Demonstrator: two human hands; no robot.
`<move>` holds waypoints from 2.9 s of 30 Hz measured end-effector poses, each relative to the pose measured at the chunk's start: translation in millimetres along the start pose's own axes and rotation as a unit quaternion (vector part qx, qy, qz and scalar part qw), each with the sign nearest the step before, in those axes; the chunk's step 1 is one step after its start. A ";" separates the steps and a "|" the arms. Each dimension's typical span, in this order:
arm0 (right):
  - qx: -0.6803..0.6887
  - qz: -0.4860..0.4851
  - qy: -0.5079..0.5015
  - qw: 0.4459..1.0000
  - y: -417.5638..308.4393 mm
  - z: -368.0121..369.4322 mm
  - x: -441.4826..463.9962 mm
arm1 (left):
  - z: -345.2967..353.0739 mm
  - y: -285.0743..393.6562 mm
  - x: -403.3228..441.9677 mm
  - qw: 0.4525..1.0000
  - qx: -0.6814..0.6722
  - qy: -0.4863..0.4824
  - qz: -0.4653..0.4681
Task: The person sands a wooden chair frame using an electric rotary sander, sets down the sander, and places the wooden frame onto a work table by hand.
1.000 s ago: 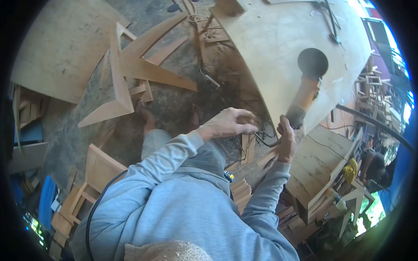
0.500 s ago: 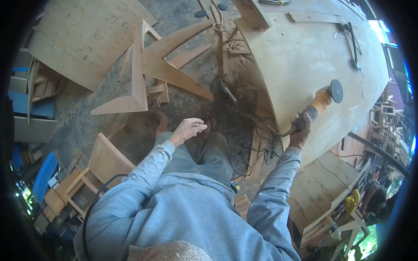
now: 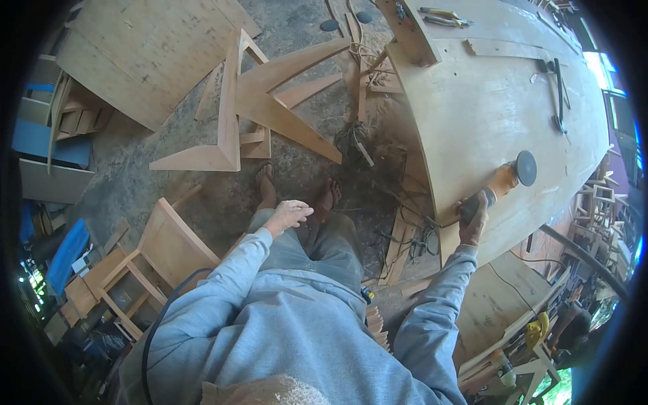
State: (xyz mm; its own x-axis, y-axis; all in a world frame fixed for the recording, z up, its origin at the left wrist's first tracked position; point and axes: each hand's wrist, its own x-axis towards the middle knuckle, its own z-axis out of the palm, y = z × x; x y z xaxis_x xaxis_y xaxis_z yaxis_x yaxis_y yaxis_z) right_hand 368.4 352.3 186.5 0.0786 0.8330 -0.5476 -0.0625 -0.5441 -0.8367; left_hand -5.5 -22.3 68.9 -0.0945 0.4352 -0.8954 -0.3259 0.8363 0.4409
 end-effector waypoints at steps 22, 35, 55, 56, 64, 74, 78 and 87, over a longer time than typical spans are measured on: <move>-0.346 0.063 0.017 0.936 -31.4 -7.8 -5.1 | -73.4 -68.6 -18.2 0.989 -0.107 0.088 -0.056; -0.383 0.169 0.071 0.905 -26.3 -17.2 -12.6 | -236.6 -137.7 -25.1 0.857 -0.423 0.291 -0.033; -0.469 0.106 -0.052 0.875 139.0 222.0 -257.6 | -545.1 -184.9 61.1 0.657 -0.716 0.203 0.122; -0.469 0.138 -0.057 0.870 138.0 230.7 -276.0 | -549.0 -185.4 68.2 0.652 -0.714 0.211 0.141; -0.468 0.210 -0.076 0.855 181.4 255.6 -313.5 | -546.1 -209.6 97.4 0.700 -0.652 0.275 0.094; -0.542 0.000 -0.166 0.824 213.5 327.3 -279.2 | -485.5 -125.7 12.0 0.836 0.059 0.544 -0.036; -0.540 -0.104 -0.183 0.815 214.2 394.4 -233.5 | -448.4 -34.6 18.9 0.879 0.072 0.461 0.096; -0.663 -0.104 -0.206 0.713 297.0 502.6 -86.3 | -374.2 181.0 144.4 0.902 0.142 0.351 0.206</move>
State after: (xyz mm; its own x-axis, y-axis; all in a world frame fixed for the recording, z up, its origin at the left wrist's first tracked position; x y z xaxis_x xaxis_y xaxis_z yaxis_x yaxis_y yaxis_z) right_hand -157.0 169.0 -10.1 -0.3669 0.7188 -0.5905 0.9236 0.2060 -0.3231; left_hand -430.2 67.1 -4.0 -0.7580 0.4937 -0.4262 0.1178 0.7464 0.6550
